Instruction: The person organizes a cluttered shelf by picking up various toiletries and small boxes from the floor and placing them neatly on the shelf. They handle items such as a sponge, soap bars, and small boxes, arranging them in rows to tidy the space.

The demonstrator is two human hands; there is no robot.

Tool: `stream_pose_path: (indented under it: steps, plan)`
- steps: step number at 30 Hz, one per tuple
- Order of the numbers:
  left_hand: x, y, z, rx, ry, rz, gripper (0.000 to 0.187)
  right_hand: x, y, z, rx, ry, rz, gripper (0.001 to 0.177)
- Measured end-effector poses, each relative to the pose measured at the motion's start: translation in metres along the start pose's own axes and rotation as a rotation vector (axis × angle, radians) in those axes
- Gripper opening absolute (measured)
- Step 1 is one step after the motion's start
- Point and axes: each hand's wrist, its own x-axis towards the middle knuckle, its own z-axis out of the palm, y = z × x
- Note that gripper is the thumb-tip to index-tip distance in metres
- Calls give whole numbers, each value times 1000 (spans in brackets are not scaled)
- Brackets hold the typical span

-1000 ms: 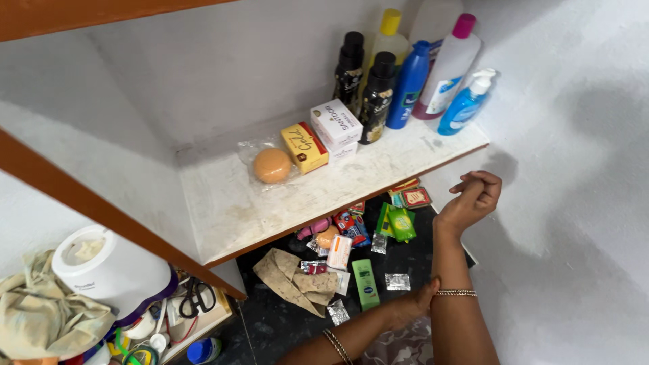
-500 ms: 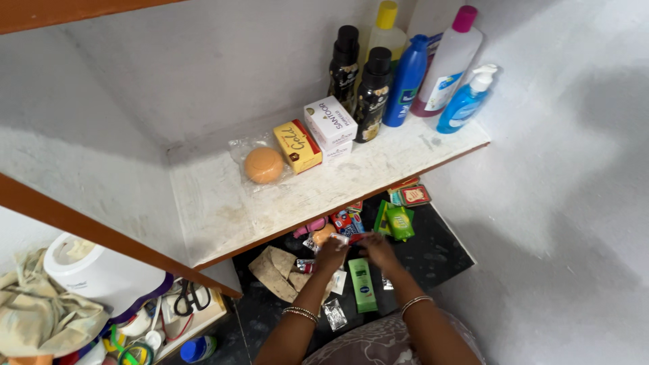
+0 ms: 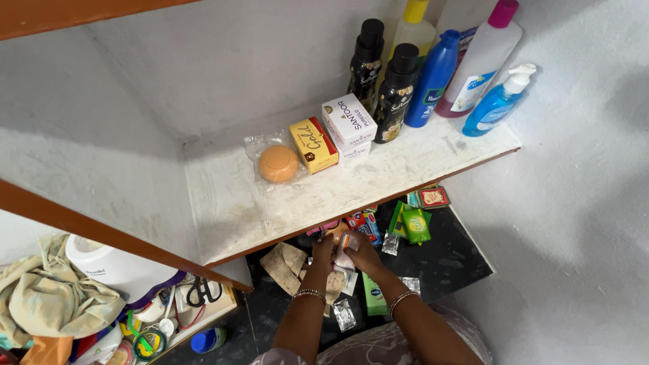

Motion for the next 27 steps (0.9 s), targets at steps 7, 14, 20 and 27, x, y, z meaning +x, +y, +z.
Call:
stream_pose_path:
  steps: [7,14,20,27]
  plan:
    - [15,3,3,305,176,-37,41,-22,-9,-4,-29,38,-107,53]
    - [2,-14,9,449,244,414,21,-22,-19,1,426,88,339,72]
    - [-20,2,-12,676,175,751,19,-29,-21,5,170,307,171,53]
    - [-64,27,-11,494,-305,980,20,-26,-62,8,831,622,348,30]
